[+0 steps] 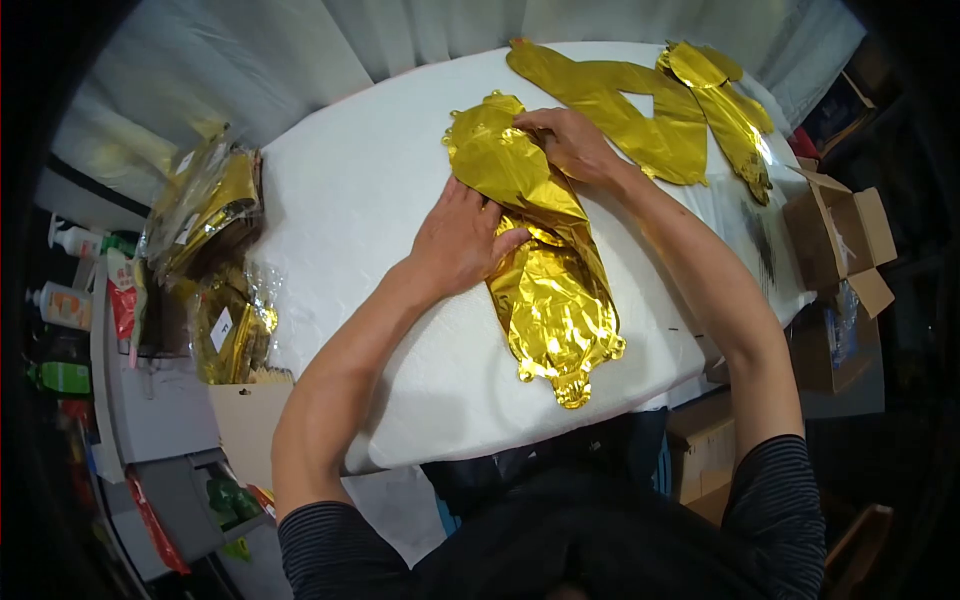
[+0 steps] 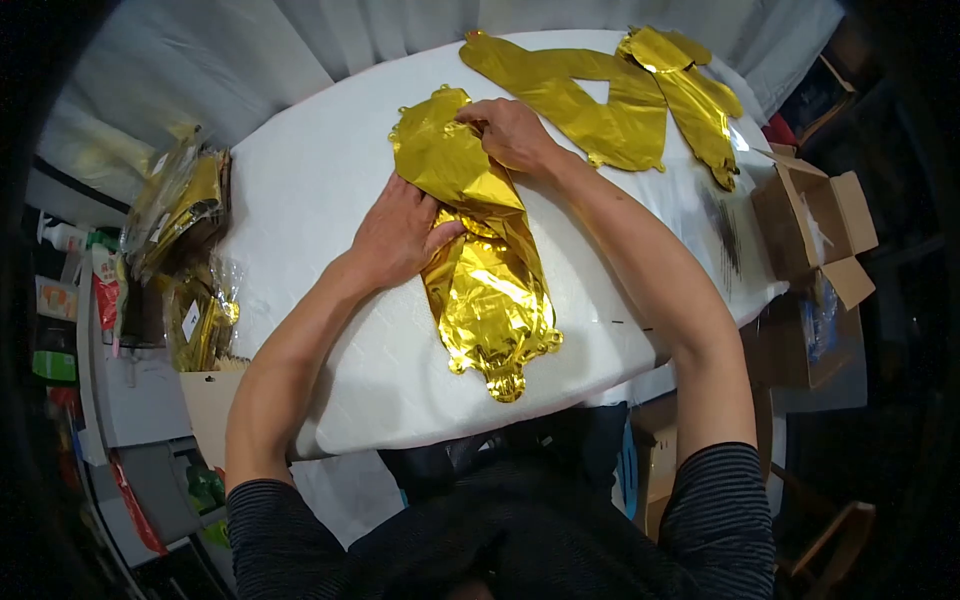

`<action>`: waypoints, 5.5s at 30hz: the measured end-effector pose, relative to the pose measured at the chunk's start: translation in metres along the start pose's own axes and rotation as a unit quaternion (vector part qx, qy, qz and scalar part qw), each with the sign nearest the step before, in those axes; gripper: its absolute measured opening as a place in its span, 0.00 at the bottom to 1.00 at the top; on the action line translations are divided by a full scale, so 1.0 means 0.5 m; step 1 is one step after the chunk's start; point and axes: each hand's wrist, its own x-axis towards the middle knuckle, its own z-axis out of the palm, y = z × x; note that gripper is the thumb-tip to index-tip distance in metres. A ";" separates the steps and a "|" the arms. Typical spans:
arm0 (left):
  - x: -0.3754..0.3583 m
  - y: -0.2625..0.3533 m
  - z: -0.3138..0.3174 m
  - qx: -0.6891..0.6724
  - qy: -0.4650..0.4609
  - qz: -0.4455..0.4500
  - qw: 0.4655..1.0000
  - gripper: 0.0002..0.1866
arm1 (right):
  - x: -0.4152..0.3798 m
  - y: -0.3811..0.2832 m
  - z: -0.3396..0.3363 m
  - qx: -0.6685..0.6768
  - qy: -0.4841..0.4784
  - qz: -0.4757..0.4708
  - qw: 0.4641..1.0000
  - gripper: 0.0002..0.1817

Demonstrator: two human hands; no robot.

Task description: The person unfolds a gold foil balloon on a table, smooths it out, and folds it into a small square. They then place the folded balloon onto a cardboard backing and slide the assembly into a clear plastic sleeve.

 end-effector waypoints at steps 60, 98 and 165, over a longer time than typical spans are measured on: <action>0.002 -0.002 0.007 -0.020 0.051 0.017 0.998 0.41 | -0.159 -0.098 0.038 -0.142 -0.082 -0.121 0.979 0.30; -0.025 0.000 0.000 0.007 -0.005 0.008 1.000 0.44 | -0.117 -0.085 -0.015 -0.003 -0.008 -0.028 1.000 0.20; -0.026 0.005 -0.007 -0.010 -0.022 -0.010 1.000 0.44 | -0.260 -0.111 -0.024 -0.147 -0.087 -0.167 0.971 0.34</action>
